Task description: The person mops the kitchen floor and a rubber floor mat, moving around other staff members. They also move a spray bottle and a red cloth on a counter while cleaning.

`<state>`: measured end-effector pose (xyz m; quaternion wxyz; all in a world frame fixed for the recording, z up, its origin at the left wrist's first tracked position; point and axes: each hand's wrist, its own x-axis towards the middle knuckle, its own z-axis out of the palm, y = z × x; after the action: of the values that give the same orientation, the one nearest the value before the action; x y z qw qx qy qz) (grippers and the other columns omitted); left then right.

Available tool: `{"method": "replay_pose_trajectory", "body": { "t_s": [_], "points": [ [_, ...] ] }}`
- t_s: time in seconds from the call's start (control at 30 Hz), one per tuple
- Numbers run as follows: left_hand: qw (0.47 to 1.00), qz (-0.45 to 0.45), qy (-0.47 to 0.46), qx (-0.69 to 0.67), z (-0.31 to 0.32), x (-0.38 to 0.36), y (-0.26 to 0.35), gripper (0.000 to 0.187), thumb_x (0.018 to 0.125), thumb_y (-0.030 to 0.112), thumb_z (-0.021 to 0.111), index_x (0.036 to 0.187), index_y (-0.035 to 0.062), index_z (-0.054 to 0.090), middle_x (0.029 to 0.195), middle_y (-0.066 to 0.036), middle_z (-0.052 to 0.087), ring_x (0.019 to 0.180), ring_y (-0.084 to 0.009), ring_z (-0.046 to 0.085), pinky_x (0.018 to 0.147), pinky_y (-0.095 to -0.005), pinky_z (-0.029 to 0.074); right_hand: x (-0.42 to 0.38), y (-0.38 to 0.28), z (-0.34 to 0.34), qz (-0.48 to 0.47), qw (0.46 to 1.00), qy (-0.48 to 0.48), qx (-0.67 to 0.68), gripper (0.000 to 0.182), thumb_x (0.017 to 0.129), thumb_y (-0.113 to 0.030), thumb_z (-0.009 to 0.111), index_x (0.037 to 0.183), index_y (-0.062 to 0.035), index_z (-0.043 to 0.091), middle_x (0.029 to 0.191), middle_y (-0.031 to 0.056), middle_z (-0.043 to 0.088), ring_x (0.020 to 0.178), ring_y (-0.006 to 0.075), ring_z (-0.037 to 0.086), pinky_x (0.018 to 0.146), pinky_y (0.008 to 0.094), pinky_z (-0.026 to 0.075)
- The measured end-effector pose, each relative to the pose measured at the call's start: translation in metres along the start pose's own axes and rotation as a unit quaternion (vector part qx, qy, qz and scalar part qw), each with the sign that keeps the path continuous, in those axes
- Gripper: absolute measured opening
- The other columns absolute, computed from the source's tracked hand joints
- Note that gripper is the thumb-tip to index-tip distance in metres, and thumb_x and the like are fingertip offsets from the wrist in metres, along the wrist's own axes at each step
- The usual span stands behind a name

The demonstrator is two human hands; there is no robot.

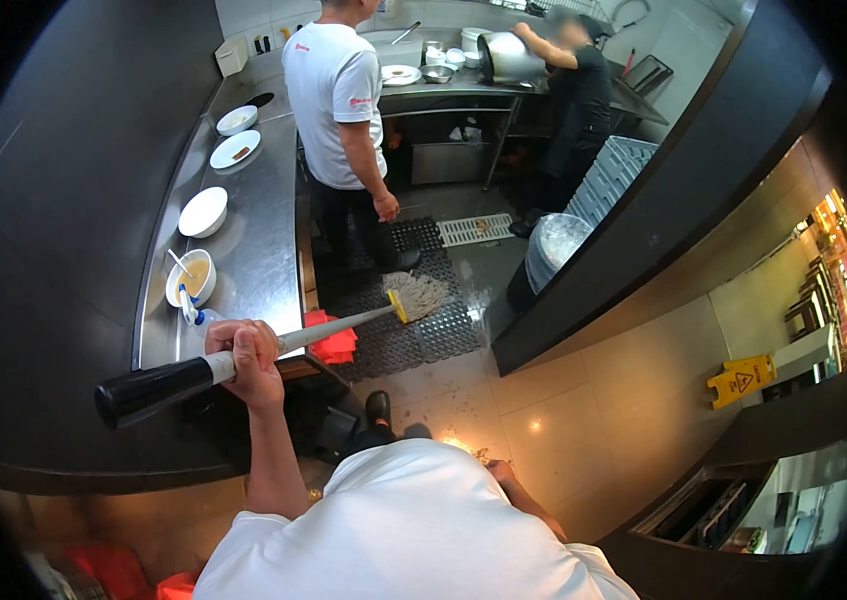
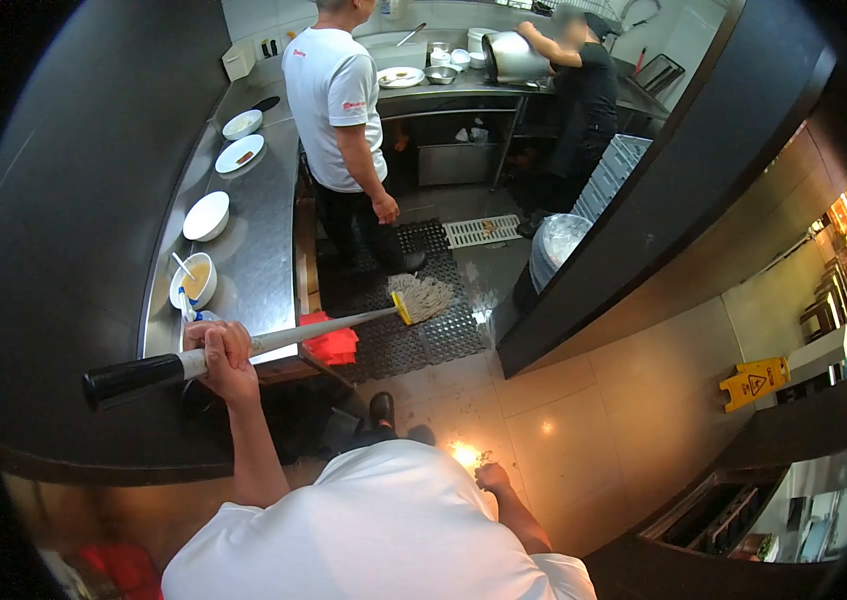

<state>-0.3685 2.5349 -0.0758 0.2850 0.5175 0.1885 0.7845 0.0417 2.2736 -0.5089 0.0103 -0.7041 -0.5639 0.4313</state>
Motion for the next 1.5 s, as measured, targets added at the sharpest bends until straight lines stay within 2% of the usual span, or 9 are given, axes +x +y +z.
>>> {"method": "replay_pose_trajectory", "body": {
  "t_s": [0.33,0.53,0.73,1.03,1.13,1.23,1.33,1.37,1.5],
  "points": [
    [1.000,-0.003,-0.014,-0.019,0.017,0.009,-0.008,0.016,0.097,0.012,0.057,0.087,0.0046,0.046,0.061,-0.001,0.042,0.043,-0.0054,0.033,0.041,-0.0224,0.026,-0.011,0.001,0.002,-0.092,0.995,0.036,-0.022,0.021,0.066,-0.024,0.064,0.079,-0.0078,0.070,0.077,0.0155,0.068,0.078,0.0299,0.067,0.069,0.0407,0.053],
    [1.000,-0.003,-0.017,-0.010,0.023,0.010,-0.013,0.016,0.097,0.011,0.058,0.088,0.0044,0.046,0.060,-0.001,0.041,0.044,-0.0061,0.032,0.041,-0.0231,0.026,-0.014,0.000,0.004,-0.022,0.997,0.045,0.056,0.027,0.064,-0.026,0.064,0.082,-0.0078,0.072,0.075,0.0142,0.068,0.076,0.0301,0.066,0.067,0.0408,0.053],
    [0.999,-0.007,-0.028,-0.016,0.029,0.012,-0.016,0.017,0.096,0.013,0.060,0.088,0.0044,0.047,0.060,-0.001,0.041,0.044,-0.0064,0.033,0.042,-0.0233,0.026,-0.010,0.010,0.002,-0.055,0.998,0.022,0.002,0.029,0.064,-0.031,0.062,0.079,-0.0078,0.071,0.075,0.0154,0.067,0.075,0.0313,0.065,0.068,0.0428,0.052],
    [0.999,0.012,-0.034,-0.004,0.037,0.013,-0.020,0.016,0.097,0.015,0.060,0.090,0.0053,0.050,0.058,0.001,0.040,0.043,-0.0052,0.032,0.040,-0.0219,0.025,-0.010,0.005,0.000,-0.042,0.997,0.066,0.027,0.024,0.065,-0.031,0.062,0.073,-0.0087,0.066,0.071,0.0144,0.065,0.075,0.0328,0.065,0.068,0.0440,0.052],
    [1.000,-0.005,-0.029,-0.008,0.036,0.014,-0.023,0.019,0.095,0.017,0.063,0.089,0.0054,0.049,0.060,0.000,0.042,0.044,-0.0060,0.034,0.041,-0.0227,0.026,-0.004,0.013,0.008,-0.077,0.992,0.082,0.048,0.023,0.064,-0.030,0.063,0.074,-0.0087,0.065,0.069,0.0143,0.063,0.074,0.0322,0.064,0.067,0.0440,0.052],
    [0.999,-0.043,-0.006,-0.015,0.042,0.021,-0.022,0.021,0.093,0.017,0.065,0.089,0.0063,0.048,0.061,0.000,0.044,0.047,-0.0058,0.037,0.043,-0.0229,0.028,-0.002,0.007,0.010,-0.037,0.996,0.078,0.030,0.023,0.070,-0.028,0.065,0.078,-0.0072,0.069,0.075,0.0148,0.067,0.078,0.0314,0.066,0.070,0.0416,0.053],
    [0.994,-0.081,0.068,-0.004,0.046,0.036,-0.033,0.015,0.093,0.012,0.062,0.089,0.0078,0.049,0.060,0.003,0.039,0.042,-0.0050,0.031,0.040,-0.0227,0.023,0.023,0.027,0.049,0.116,0.983,0.073,0.121,0.027,0.076,-0.031,0.065,0.084,-0.0060,0.073,0.083,0.0168,0.071,0.083,0.0311,0.068,0.075,0.0393,0.053],
    [0.997,-0.067,0.049,-0.005,0.045,0.045,-0.036,0.015,0.093,0.012,0.063,0.088,0.0077,0.049,0.058,0.003,0.038,0.042,-0.0046,0.031,0.040,-0.0226,0.023,0.019,0.023,0.047,0.134,0.975,0.074,0.158,0.033,0.080,-0.036,0.066,0.088,-0.0053,0.074,0.089,0.0189,0.072,0.085,0.0311,0.070,0.076,0.0393,0.053],
    [0.999,-0.033,0.034,0.021,0.040,0.069,-0.039,0.015,0.094,0.014,0.061,0.085,0.0070,0.051,0.054,0.004,0.036,0.042,-0.0036,0.032,0.038,-0.0224,0.022,0.060,0.100,0.106,0.018,0.989,0.070,0.132,0.036,0.080,-0.037,0.066,0.085,-0.0015,0.072,0.085,0.0199,0.071,0.079,0.0315,0.070,0.071,0.0419,0.052]
  ]
}}
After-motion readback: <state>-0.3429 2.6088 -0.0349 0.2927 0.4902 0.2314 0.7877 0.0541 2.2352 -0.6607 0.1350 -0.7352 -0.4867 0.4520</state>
